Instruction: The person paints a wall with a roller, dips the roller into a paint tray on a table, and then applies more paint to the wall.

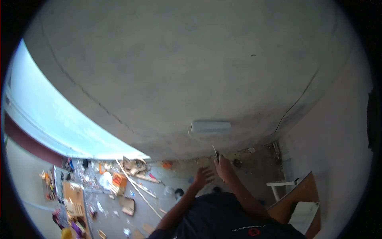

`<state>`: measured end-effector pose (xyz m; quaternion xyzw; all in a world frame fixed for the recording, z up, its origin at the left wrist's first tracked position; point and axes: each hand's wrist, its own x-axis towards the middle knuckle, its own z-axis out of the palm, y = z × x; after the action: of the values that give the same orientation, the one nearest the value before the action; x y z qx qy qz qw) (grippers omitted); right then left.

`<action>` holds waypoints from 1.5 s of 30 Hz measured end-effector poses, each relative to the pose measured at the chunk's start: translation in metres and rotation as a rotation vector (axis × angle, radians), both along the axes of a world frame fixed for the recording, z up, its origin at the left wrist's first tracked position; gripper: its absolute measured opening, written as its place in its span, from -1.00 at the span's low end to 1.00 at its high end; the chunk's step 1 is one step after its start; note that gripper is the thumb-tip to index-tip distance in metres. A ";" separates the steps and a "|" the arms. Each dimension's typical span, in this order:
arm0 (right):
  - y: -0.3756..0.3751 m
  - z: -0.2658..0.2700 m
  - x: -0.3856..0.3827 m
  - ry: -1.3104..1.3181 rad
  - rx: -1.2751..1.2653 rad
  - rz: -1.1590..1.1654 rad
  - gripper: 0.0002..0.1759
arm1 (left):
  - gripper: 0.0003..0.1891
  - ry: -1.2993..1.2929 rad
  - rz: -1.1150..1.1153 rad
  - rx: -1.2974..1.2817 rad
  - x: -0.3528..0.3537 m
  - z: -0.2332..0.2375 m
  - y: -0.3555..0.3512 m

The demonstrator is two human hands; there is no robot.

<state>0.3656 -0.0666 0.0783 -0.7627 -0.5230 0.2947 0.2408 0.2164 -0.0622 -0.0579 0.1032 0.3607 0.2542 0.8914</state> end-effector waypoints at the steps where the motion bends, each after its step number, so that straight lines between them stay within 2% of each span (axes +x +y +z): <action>1: 0.003 -0.004 0.004 -0.027 -0.003 0.031 -0.69 | -0.45 0.000 0.010 0.021 0.005 0.009 0.006; 3: 0.009 -0.023 0.008 -0.073 0.003 0.081 -0.68 | -0.46 -0.004 0.014 0.013 0.012 0.015 -0.002; 6: 0.026 -0.063 0.009 0.051 -0.134 0.093 -0.71 | -0.47 -0.020 0.004 -0.014 0.025 0.018 0.004; 8: 0.027 -0.106 0.009 -0.110 -0.068 0.144 -0.72 | -0.49 -0.010 0.013 -0.038 0.031 0.008 -0.003; 9: 0.028 -0.117 0.011 -0.191 -0.035 0.169 -0.73 | -0.49 -0.028 -0.016 0.039 0.030 0.005 -0.005; 11: 0.024 -0.102 0.018 -0.037 -0.092 0.109 -0.75 | -0.50 -0.060 -0.076 0.184 0.022 -0.002 -0.010; 12: 0.017 -0.086 0.023 0.038 -0.123 0.076 -0.76 | -0.51 -0.064 -0.065 0.154 0.023 -0.005 -0.007; 15: -0.002 0.009 0.032 0.346 -0.184 -0.085 -0.78 | -0.53 -0.078 -0.049 0.102 0.029 -0.008 0.000; 17: -0.008 0.052 0.040 0.325 -0.180 -0.128 -0.80 | -0.55 -0.087 -0.057 0.133 0.032 0.006 0.007; 21: -0.007 0.067 0.047 0.331 -0.166 -0.121 -0.81 | -0.58 -0.132 -0.074 0.098 0.047 0.009 0.009; 24: 0.001 0.011 0.046 0.235 -0.133 -0.091 -0.78 | -0.60 -0.176 -0.108 0.096 0.057 0.002 0.015; 26: 0.008 0.005 0.032 0.294 -0.229 -0.067 -0.74 | -0.61 -0.196 -0.130 0.100 0.057 0.001 0.010; 29: 0.022 -0.094 0.034 -0.117 -0.172 0.092 -0.74 | -0.60 -0.054 -0.042 0.052 0.055 0.006 0.003; 31: 0.020 -0.127 0.027 -0.158 -0.116 0.106 -0.76 | -0.58 0.000 -0.031 0.073 0.051 0.001 0.002; 32: 0.019 -0.134 0.026 -0.176 -0.089 0.114 -0.76 | -0.57 0.030 -0.024 0.082 0.049 -0.001 0.001; 33: 0.016 -0.128 0.026 -0.134 -0.199 0.062 -0.76 | -0.56 0.072 -0.026 0.036 0.046 -0.001 0.002; 36: 0.001 -0.138 0.045 -0.248 -0.233 0.141 -0.72 | -0.55 0.155 -0.029 -0.067 0.035 0.002 0.004; 39: -0.037 -0.089 0.042 -0.179 -0.020 0.121 -0.68 | -0.58 0.102 -0.030 -0.038 0.027 -0.002 0.002; 42: -0.073 -0.066 0.033 -0.016 0.083 -0.103 -0.65 | -0.54 0.020 -0.077 0.048 0.022 -0.011 -0.004; 45: -0.088 -0.035 0.034 0.735 -0.247 -0.302 -0.62 | -0.44 0.004 -0.150 0.080 0.025 -0.011 -0.008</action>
<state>0.3995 -0.1545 0.0436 -0.6981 -0.2451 0.5691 0.3587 0.2410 -0.0702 -0.0690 0.1659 0.3434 0.2009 0.9023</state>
